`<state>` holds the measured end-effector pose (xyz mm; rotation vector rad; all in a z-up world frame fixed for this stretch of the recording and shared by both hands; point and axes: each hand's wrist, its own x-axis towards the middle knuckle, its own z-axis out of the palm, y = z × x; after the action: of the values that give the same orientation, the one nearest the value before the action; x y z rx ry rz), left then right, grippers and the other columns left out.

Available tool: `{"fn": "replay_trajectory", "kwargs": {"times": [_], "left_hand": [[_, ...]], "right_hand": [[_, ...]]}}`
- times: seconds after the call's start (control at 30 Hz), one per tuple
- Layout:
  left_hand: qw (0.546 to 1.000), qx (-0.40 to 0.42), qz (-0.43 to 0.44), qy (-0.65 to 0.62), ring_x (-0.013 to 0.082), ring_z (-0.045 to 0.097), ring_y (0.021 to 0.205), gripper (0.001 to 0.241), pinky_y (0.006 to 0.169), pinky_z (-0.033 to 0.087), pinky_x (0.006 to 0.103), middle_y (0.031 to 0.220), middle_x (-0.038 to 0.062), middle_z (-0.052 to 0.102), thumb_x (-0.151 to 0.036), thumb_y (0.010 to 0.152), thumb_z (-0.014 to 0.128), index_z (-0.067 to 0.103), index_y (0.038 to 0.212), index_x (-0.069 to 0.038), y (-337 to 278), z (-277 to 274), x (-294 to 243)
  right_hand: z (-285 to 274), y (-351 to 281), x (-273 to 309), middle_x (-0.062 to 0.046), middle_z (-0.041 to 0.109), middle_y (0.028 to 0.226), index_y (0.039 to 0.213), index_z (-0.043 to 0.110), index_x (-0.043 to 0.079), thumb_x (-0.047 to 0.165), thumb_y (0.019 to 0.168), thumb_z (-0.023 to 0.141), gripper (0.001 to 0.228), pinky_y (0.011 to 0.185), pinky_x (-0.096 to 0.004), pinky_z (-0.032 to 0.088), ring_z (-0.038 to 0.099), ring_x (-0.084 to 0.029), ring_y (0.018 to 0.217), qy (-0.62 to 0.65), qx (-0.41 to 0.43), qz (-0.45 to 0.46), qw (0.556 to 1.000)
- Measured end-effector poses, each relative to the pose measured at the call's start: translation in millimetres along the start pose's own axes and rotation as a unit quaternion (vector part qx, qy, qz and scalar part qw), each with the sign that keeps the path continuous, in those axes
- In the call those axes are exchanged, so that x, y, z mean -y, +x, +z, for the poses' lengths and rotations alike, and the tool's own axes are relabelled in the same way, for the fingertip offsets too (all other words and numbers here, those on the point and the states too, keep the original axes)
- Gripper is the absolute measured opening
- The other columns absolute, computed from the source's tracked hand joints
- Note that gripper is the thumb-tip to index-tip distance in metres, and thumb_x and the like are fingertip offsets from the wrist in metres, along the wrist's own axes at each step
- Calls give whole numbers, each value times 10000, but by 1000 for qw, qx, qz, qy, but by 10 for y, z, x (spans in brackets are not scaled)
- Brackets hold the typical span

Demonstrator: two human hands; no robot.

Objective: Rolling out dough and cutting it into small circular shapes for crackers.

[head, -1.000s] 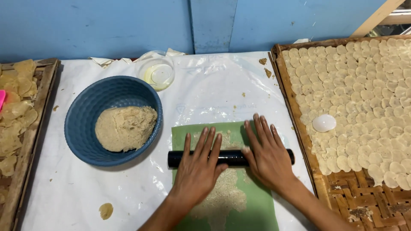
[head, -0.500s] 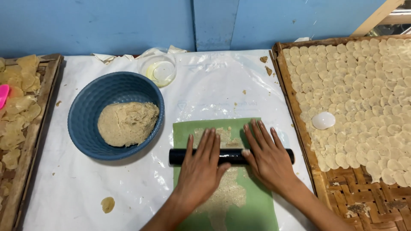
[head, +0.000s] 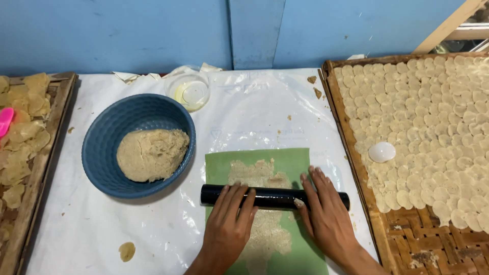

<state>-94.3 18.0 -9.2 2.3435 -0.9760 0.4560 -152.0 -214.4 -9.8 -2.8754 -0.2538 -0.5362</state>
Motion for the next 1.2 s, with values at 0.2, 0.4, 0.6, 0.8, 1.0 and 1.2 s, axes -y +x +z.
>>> {"fn": "replay_trajectory", "kwargs": {"times": [0.2, 0.4, 0.6, 0.8, 1.0, 1.2], "left_hand": [[999, 13, 1, 49, 456, 508, 1343, 491, 1138, 390, 577, 1409, 336, 535, -84, 889, 656, 549, 1332, 101, -86, 189, 63], [990, 86, 4, 115, 450, 229, 1535, 813, 1240, 162, 579, 1595, 372, 288, -454, 1029, 516, 285, 1510, 159, 234, 274, 189], [984, 154, -54, 77, 434, 208, 1547, 825, 1242, 55, 598, 1576, 366, 327, -558, 1059, 358, 347, 1489, 147, 690, 263, 293], [965, 226, -124, 48, 436, 106, 1576, 815, 1225, -17, 639, 1640, 325, 231, -614, 1046, 276, 425, 1513, 37, 1242, 153, 409], [998, 35, -16, 54, 510, 333, 1467, 646, 1185, 184, 679, 1492, 369, 425, -473, 1078, 395, 571, 1378, 70, 1050, 170, 457], [997, 47, 44, 49, 417, 554, 1326, 497, 1161, 332, 616, 1326, 266, 606, -383, 1075, 461, 587, 1394, -24, 531, 230, 556]], "right_hand": [[36, -11, 176, -264, 442, 1546, 1434, 445, -45, 323, 1002, 456, 567, 1232, -504, 291, 412, -363, 1463, 2, 12, -12, 1000], [125, 381, -27, -259, 402, 1584, 1508, 364, -77, 436, 1065, 302, 680, 1265, -496, 211, 339, -360, 1517, -30, 26, -21, 999], [219, 773, -262, -221, 372, 1608, 1577, 323, 49, 467, 1090, 216, 650, 1247, -517, 188, 299, -358, 1525, -30, 124, 40, 991], [193, 1261, -395, -227, 255, 1665, 1636, 271, 125, 510, 1099, 172, 668, 1246, -534, 149, 174, -369, 1566, 28, 197, 162, 966], [229, 1409, -469, -280, 273, 1643, 1608, 326, 48, 479, 1125, 203, 658, 1254, -497, 167, 189, -391, 1560, 82, 115, 207, 968], [160, 1210, -318, -291, 346, 1612, 1550, 424, -5, 361, 1142, 249, 575, 1253, -468, 196, 244, -390, 1541, 83, 48, 157, 983]]}}
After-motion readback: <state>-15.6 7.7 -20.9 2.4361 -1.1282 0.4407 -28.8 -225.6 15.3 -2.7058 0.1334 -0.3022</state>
